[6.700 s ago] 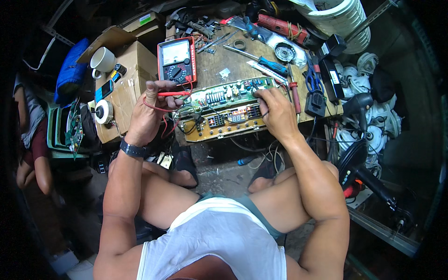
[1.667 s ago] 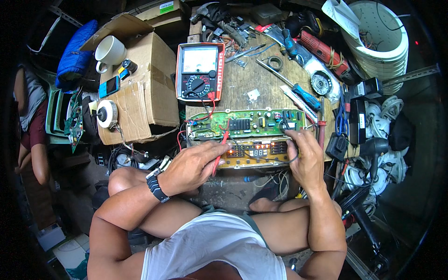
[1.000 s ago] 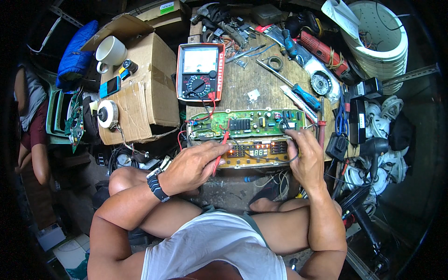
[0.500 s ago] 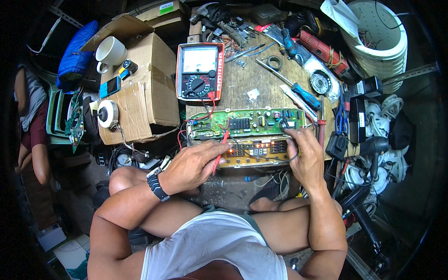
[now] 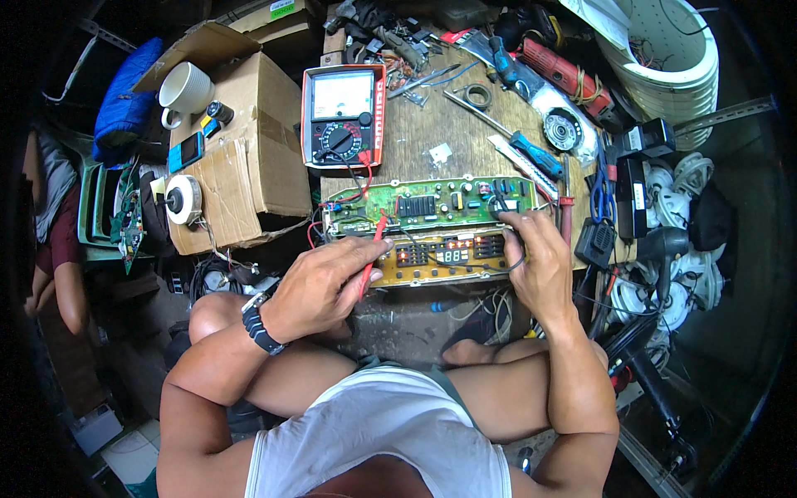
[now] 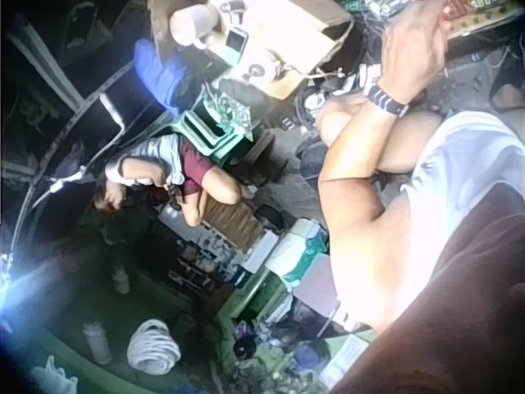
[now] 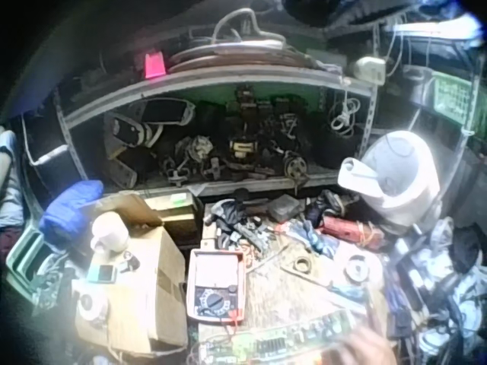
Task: The person uses a multimeter to test components on a circuit board, touching probes to various points and observing the digital display.
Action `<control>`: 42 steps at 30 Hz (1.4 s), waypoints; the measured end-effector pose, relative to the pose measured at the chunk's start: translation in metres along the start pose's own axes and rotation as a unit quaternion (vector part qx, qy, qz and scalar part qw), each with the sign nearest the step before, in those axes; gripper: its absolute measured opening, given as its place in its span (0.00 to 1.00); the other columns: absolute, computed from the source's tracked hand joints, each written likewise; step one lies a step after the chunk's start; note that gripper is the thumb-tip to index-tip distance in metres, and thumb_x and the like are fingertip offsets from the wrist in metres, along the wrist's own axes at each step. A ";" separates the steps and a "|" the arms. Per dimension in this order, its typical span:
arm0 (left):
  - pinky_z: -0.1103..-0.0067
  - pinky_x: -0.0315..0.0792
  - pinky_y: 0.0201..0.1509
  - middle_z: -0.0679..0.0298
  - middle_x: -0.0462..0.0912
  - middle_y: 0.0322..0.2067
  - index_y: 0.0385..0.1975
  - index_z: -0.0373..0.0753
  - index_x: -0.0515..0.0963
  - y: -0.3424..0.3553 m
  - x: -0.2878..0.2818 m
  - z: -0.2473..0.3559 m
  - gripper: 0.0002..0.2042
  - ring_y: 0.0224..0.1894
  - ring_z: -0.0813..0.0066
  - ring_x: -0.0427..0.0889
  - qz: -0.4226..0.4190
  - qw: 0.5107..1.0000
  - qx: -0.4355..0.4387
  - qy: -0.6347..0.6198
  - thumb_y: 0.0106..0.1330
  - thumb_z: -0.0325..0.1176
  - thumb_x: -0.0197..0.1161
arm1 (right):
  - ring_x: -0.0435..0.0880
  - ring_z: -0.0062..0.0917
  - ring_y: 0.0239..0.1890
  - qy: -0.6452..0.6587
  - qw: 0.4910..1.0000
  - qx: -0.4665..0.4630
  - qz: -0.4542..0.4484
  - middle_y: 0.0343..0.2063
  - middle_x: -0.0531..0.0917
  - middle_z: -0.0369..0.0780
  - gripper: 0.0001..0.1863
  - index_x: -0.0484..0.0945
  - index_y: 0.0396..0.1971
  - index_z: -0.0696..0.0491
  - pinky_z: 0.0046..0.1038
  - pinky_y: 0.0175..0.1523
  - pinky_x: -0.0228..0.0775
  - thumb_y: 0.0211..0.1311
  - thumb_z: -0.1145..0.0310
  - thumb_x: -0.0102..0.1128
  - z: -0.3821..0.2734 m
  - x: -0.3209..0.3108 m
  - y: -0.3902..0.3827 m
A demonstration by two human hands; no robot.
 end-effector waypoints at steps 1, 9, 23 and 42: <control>0.59 0.83 0.53 0.50 0.87 0.51 0.66 0.36 0.81 0.001 0.000 0.002 0.22 0.49 0.47 0.89 -0.003 1.000 0.000 0.004 0.72 0.26 0.65 | 0.89 0.48 0.49 0.001 1.000 0.003 0.002 0.46 0.87 0.49 0.16 0.87 0.54 0.56 0.41 0.55 0.80 0.67 0.82 0.69 0.000 -0.002 -0.001; 0.62 0.84 0.50 0.50 0.89 0.47 0.65 0.36 0.83 0.001 0.001 0.001 0.20 0.46 0.47 0.89 -0.008 1.000 -0.007 0.022 0.75 0.32 0.70 | 0.89 0.47 0.48 -0.004 1.000 -0.015 0.007 0.45 0.87 0.49 0.16 0.87 0.53 0.57 0.40 0.54 0.80 0.66 0.82 0.69 -0.003 0.000 0.000; 0.62 0.85 0.51 0.50 0.90 0.48 0.65 0.37 0.83 0.001 0.004 -0.003 0.20 0.47 0.47 0.90 -0.013 1.000 -0.011 0.023 0.75 0.32 0.70 | 0.89 0.46 0.46 0.013 0.999 -0.033 0.008 0.43 0.87 0.48 0.15 0.86 0.52 0.57 0.40 0.52 0.80 0.67 0.83 0.70 -0.010 0.003 0.003; 0.61 0.85 0.56 0.47 0.90 0.52 0.65 0.36 0.83 0.001 0.003 -0.002 0.21 0.51 0.46 0.90 -0.018 1.000 -0.019 0.010 0.73 0.26 0.68 | 0.90 0.47 0.47 0.011 1.000 -0.029 -0.001 0.45 0.88 0.48 0.15 0.86 0.53 0.57 0.40 0.52 0.81 0.68 0.82 0.70 -0.011 0.007 0.005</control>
Point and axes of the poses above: each hand's wrist, its own y-axis towards the middle knuckle, its own x-axis out of the palm, z = x × y, the point moved 10 cm from there along y, towards the middle knuckle
